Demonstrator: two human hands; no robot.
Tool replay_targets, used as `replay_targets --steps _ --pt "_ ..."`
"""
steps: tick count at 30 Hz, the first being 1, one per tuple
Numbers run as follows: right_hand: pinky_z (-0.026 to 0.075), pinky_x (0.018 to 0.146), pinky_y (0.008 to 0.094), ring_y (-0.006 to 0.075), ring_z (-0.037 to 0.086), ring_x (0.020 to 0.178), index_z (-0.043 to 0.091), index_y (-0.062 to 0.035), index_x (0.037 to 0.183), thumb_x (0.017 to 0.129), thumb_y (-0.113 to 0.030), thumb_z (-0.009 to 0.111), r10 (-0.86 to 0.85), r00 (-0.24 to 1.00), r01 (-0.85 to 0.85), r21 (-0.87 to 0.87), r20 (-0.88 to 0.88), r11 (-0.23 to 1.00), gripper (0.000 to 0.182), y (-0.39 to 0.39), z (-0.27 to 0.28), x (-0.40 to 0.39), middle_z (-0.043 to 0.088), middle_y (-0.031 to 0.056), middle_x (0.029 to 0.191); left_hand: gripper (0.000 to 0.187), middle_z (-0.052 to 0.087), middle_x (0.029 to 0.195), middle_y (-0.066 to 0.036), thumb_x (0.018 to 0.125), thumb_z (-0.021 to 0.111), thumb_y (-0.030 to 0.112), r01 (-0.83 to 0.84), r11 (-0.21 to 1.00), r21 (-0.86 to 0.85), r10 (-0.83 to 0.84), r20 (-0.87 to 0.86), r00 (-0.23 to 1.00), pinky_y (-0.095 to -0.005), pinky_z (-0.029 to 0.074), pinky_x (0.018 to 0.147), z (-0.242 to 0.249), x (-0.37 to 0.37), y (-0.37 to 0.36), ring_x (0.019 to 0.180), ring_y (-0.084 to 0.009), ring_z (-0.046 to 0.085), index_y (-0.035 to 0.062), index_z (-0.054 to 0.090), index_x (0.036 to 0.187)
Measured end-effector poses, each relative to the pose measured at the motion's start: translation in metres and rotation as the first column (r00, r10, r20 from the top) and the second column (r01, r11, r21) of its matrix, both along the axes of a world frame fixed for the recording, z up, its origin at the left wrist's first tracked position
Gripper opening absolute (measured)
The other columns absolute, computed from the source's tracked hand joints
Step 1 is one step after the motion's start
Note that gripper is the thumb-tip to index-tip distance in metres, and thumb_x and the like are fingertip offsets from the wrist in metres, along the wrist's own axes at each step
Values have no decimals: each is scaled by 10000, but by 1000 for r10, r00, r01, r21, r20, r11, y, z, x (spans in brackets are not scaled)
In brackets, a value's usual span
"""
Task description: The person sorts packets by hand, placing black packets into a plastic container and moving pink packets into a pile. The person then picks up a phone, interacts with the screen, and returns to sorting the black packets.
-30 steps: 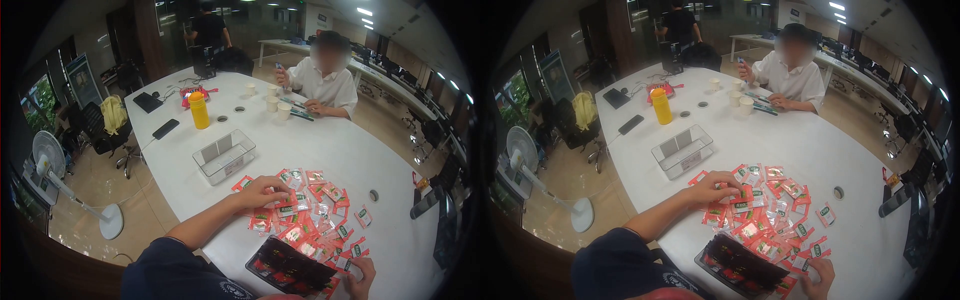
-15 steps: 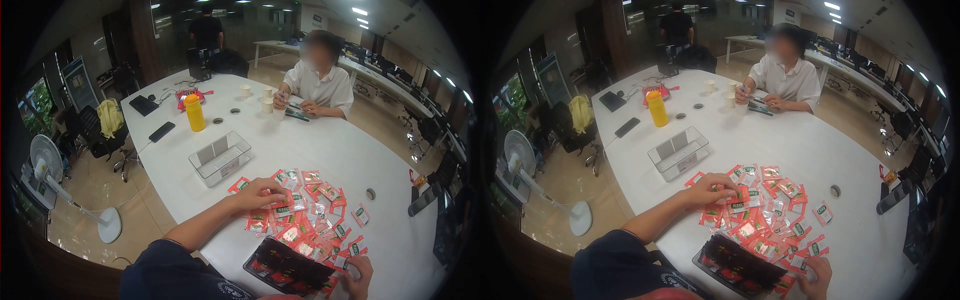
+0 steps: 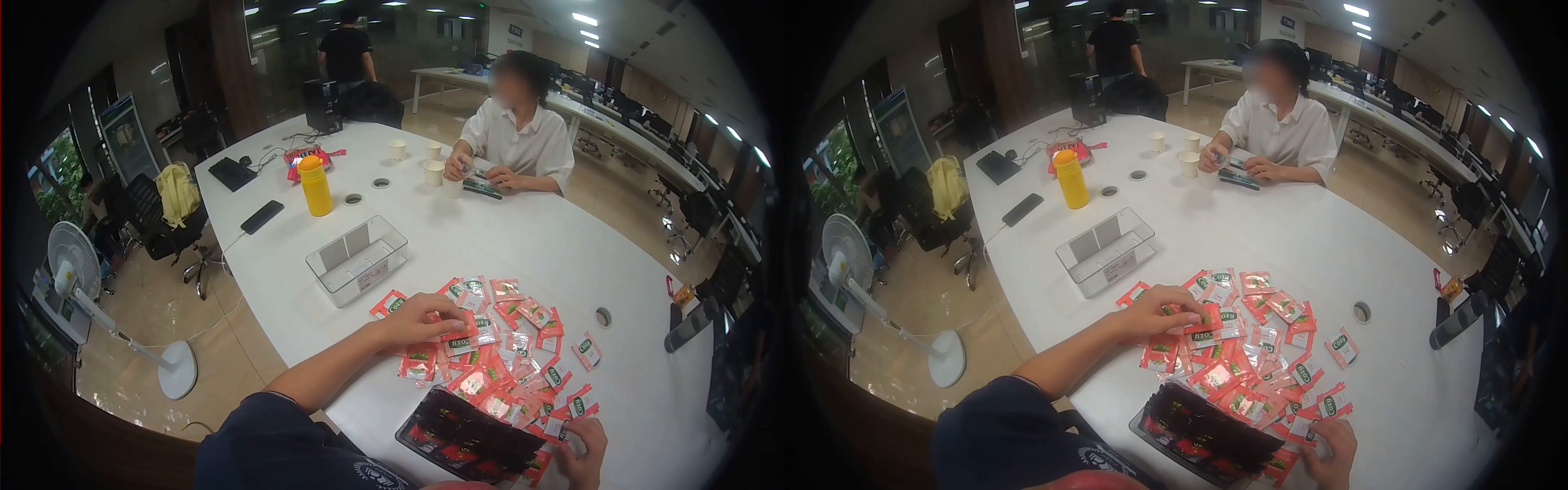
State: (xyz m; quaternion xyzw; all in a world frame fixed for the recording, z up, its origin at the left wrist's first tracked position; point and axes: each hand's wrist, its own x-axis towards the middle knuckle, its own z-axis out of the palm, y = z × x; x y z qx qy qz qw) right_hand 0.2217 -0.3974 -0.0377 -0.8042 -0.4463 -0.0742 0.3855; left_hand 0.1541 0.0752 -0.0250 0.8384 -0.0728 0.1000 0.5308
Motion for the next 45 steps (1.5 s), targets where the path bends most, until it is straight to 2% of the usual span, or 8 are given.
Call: replay_targets --steps 20,34,37,43,44,45 --pt "533 877 435 370 682 957 742 2 1109 909 -151 775 22 1000 -23 -27 -12 999 254 -1 -3 1 730 189 1031 266 756 1066 -100 1012 711 287 14 998 57 -16 25 1000 -354 524 889 0 0 -1 1001 -202 684 72 792 1147" --pt "538 885 449 377 689 962 747 10 1079 940 -223 765 38 999 -38 -12 11 999 272 1 -2 2 739 191 1030 273 756 1057 -95 1015 711 294 16 999 49 -18 36 999 -346 520 884 0 -1 -2 988 -194 682 80 789 1165" --pt "537 884 447 372 688 961 748 12 1082 940 -231 768 39 999 -38 -7 15 999 282 0 -3 2 742 188 1036 230 723 1049 -63 1019 720 240 23 1000 21 -23 11 1000 -324 505 891 1 -1 -3 984 -163 637 63 782 1153" --pt "533 886 449 372 685 946 753 13 1057 943 -236 766 31 999 -31 -9 -18 999 274 1 -2 1 744 188 1020 212 726 1020 -59 1022 713 230 17 999 31 -18 17 1000 -329 508 882 2 -1 -3 983 -161 647 59 789 1122" --pt "531 884 452 374 683 937 754 13 1042 941 -245 768 28 999 -28 -5 -21 1000 277 2 -2 0 744 188 1013 236 722 1058 -63 1008 731 239 32 998 47 -31 -4 999 -333 510 891 1 0 -2 1006 -163 645 68 779 1165" --pt "530 923 461 384 669 1028 710 1 1169 897 -291 818 68 997 -69 -46 -22 997 413 -5 -9 4 719 207 1123 274 719 1095 -67 994 749 247 46 997 63 -45 -25 999 -336 512 900 0 0 1 1028 -165 643 78 768 1208"
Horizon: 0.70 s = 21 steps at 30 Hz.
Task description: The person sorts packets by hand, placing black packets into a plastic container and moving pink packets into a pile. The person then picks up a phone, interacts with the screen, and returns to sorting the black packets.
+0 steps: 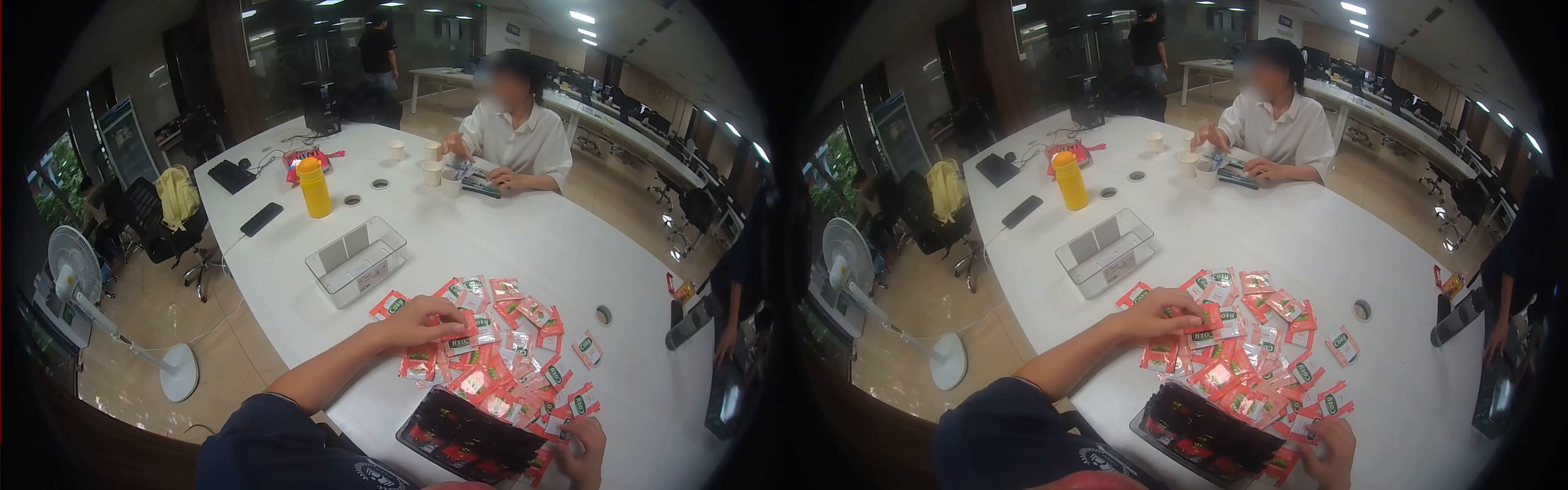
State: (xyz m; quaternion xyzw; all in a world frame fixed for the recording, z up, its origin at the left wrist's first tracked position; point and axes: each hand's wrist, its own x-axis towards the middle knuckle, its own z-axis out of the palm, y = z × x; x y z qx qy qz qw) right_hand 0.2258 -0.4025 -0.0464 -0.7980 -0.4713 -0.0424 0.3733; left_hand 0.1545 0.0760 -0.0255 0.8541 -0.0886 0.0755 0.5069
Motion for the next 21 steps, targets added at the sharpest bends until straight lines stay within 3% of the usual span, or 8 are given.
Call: replay_targets --steps 2,4,6,8,11,12,18,21 --pt "526 1000 478 404 641 1211 622 -21 1423 808 -382 916 80 997 -79 -84 0 993 771 -18 -22 12 669 244 1344 414 698 1197 -77 950 800 284 91 995 39 -89 -44 995 -349 514 931 5 -4 6 1100 -179 631 96 725 1311" --pt "486 1051 462 359 623 1249 474 -29 1528 681 -494 971 103 954 -51 185 -283 981 1087 2 -19 -10 625 216 1349 621 662 1326 -89 890 866 340 254 965 66 -249 -75 966 -368 513 975 24 -17 25 1199 -202 610 114 660 1431" --pt "438 1119 471 341 567 1333 269 -33 1606 565 -535 1025 155 902 -54 252 -402 966 1381 10 -9 -22 549 207 1411 1241 459 1637 -150 637 981 581 267 962 -56 -273 -147 951 -449 411 1178 31 -41 47 1499 -289 439 67 424 1620" --pt "384 1203 505 350 473 1463 8 -34 1655 460 -506 1077 218 877 -150 187 -428 971 1671 18 -10 -28 442 220 1531 1528 277 1741 -173 555 1046 458 388 915 -109 -397 -82 914 -482 268 1283 25 -73 55 1603 -316 279 111 120 1719" --pt "439 1166 497 402 395 1521 104 -87 1714 559 -514 1026 328 789 -186 306 -520 934 1539 42 -10 -44 326 282 1684 1560 195 1759 -193 579 1040 457 355 935 -29 -356 -67 932 -464 217 1302 7 -121 19 1618 -339 227 108 36 1720" --pt "330 1252 498 363 159 1622 -304 -130 1636 399 -559 1041 310 774 -327 70 -552 943 1877 42 -14 -32 16 268 1766 1564 160 1764 -199 588 1037 460 323 946 -32 -325 -135 936 -455 203 1307 5 -133 8 1622 -339 206 97 17 1717" --pt "299 1266 516 375 228 1605 -237 -132 1667 467 -470 1073 276 525 -231 177 -805 957 1808 40 -3 -53 99 267 1759 1580 172 1757 -205 600 1039 416 214 977 21 -208 -160 965 -459 194 1308 -15 -150 -28 1623 -330 202 57 -33 1703" --pt "380 1195 476 375 327 1533 -114 -130 1695 537 -353 1049 188 635 -182 92 -750 979 1657 32 4 -74 225 262 1702 1550 166 1762 -196 616 1035 373 223 975 -1 -220 -157 963 -452 193 1313 -15 -148 -35 1627 -329 195 58 -26 1702"
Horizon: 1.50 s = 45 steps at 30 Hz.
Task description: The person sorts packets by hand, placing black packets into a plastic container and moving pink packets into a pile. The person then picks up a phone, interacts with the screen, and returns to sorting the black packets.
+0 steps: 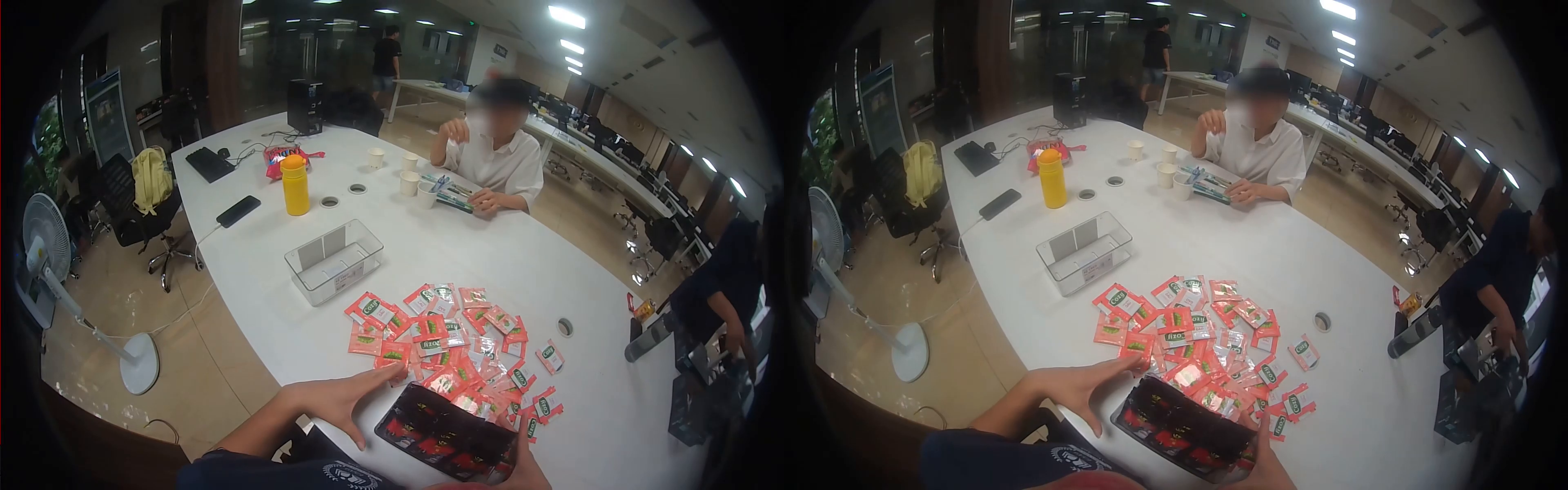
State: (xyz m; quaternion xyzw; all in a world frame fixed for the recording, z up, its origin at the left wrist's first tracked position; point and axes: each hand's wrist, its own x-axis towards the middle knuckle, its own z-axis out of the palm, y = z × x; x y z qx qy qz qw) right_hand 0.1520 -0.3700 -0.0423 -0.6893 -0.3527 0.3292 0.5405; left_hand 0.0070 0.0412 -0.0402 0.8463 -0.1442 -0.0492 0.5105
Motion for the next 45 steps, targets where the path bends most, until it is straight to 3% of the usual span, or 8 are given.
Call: replay_targets --steps 3,6,15,18,30,36,39,45 --pt "461 1124 436 375 426 1461 8 -127 1723 607 -235 1025 -86 989 93 -50 118 994 1514 -5 3 -18 352 257 1645 1525 167 1763 -191 628 1032 341 29 999 28 -28 -23 999 -441 194 1316 -2 7 -3 1631 -323 188 58 -14 1702" --pt "364 1219 443 413 317 1530 -225 -71 1664 442 -266 1086 -95 971 134 -173 220 976 1803 0 -2 -26 207 287 1696 1504 175 1761 -191 634 1033 305 68 995 74 -64 -50 997 -431 205 1313 1 14 -5 1629 -311 194 55 4 1703" --pt "227 1287 441 400 261 1554 -130 30 1663 495 -332 1074 -78 844 198 -173 531 965 1716 0 -40 -24 244 281 1676 1393 367 1678 -199 617 1048 276 126 989 -76 -130 -53 990 -408 260 1284 -8 33 -11 1573 -279 334 16 180 1674" --pt "228 1289 444 396 255 1557 -95 42 1665 519 -328 1069 -179 925 281 -286 335 916 1674 13 -4 -35 241 278 1676 1334 468 1606 -199 605 1053 276 116 986 -124 -130 -109 986 -401 297 1260 -7 35 -12 1528 -280 407 8 262 1645" --pt "242 1295 457 391 261 1562 -42 52 1662 573 -324 1050 -215 922 248 -66 321 966 1588 16 -12 -34 244 260 1665 1219 548 1518 -195 626 1032 283 95 991 -98 -104 -91 990 -403 370 1207 -3 32 -14 1440 -280 508 9 343 1594" --pt "275 1285 460 378 289 1550 -53 35 1666 567 -356 1050 -132 848 190 -62 512 980 1606 4 -51 -21 253 251 1661 1206 560 1501 -187 624 1032 292 91 989 -113 -101 -80 992 -400 378 1200 -6 32 -14 1427 -275 519 20 359 1587" --pt "271 1286 461 367 282 1556 -41 7 1677 575 -379 1046 -218 970 211 75 111 975 1596 12 -40 -29 248 243 1668 1223 546 1514 -193 624 1025 313 98 985 -141 -111 -88 990 -404 380 1201 -12 31 -12 1431 -285 516 17 347 1597" --pt "365 1207 458 324 410 1452 144 -8 1618 677 -267 992 -191 980 176 188 59 966 1293 17 4 -32 371 216 1556 1298 478 1580 -189 614 1027 347 97 974 -203 -113 -68 991 -427 359 1227 -11 28 -14 1468 -291 477 11 297 1633"
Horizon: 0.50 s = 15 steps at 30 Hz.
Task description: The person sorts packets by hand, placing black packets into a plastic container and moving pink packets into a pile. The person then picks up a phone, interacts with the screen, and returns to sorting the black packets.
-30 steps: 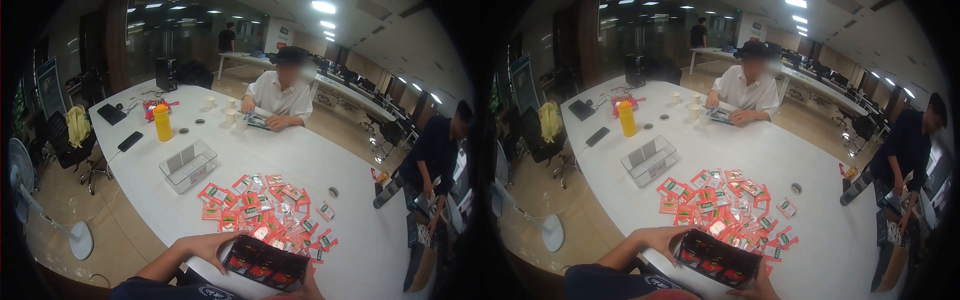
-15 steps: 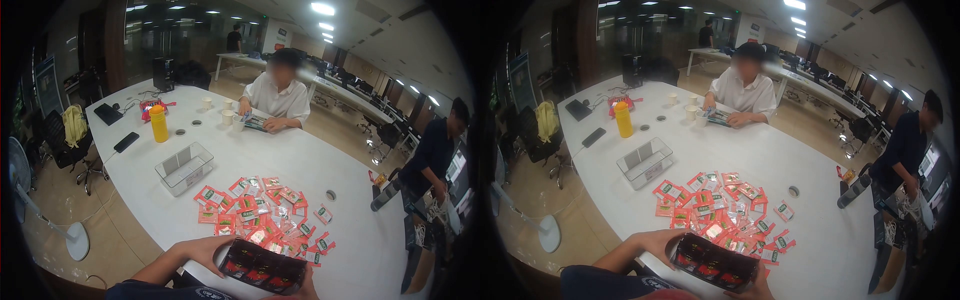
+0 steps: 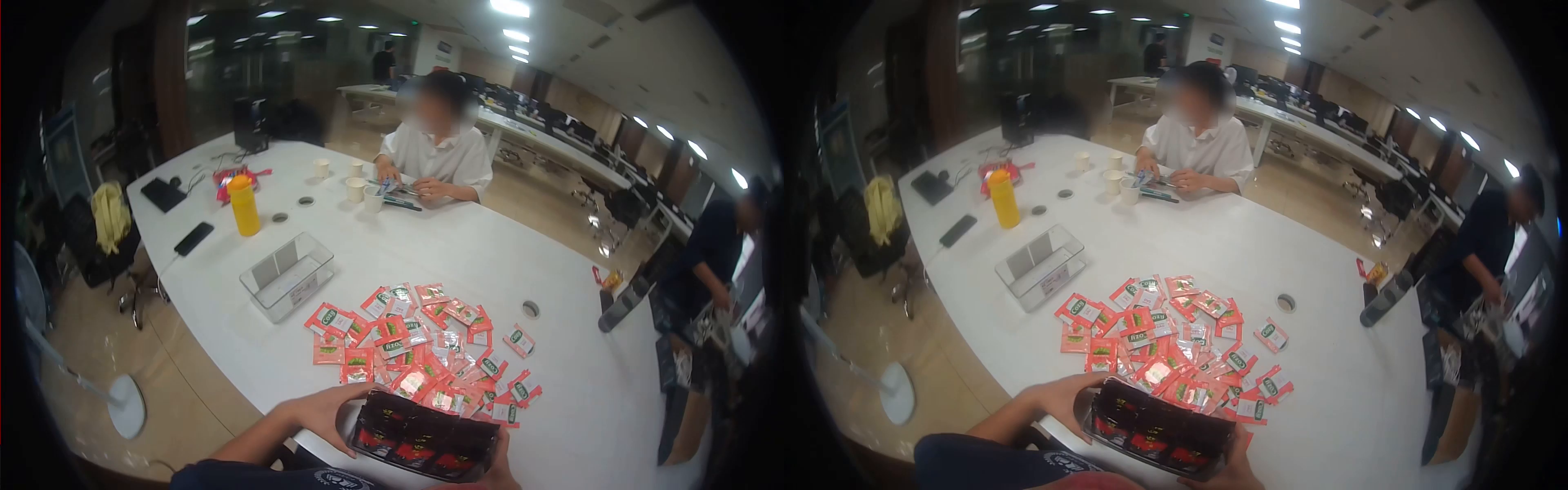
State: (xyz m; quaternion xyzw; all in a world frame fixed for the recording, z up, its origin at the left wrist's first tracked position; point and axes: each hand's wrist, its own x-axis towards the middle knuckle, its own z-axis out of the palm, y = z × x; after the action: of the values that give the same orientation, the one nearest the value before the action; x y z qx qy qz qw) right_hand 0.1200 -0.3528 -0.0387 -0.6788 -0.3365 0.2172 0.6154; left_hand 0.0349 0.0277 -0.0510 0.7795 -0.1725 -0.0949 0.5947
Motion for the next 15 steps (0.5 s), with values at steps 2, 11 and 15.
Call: replay_targets --steps 2,11,15 --pt "444 1148 454 307 519 1368 249 -8 1574 694 -196 975 -58 998 60 125 -19 990 1157 7 12 -6 476 203 1466 1300 446 1610 -157 605 1049 299 -8 1000 10 8 -3 1000 -443 321 1258 -4 1 -2 1492 -270 444 30 304 1635" --pt "430 1187 481 323 496 1410 121 -7 1592 526 -245 1040 -313 950 286 451 -16 846 1427 -34 -15 -8 432 191 1500 1479 168 1760 -195 689 1015 356 221 970 102 -228 63 972 -471 255 1301 44 49 -31 1609 -314 256 87 -22 1709" --pt "418 1197 493 340 502 1413 129 21 1613 520 -383 1022 -614 789 527 548 -31 650 1468 -47 -9 -25 456 202 1506 1372 227 1748 -182 718 998 323 200 977 -81 -188 135 973 -510 257 1299 41 56 -23 1597 -314 299 115 80 1716"
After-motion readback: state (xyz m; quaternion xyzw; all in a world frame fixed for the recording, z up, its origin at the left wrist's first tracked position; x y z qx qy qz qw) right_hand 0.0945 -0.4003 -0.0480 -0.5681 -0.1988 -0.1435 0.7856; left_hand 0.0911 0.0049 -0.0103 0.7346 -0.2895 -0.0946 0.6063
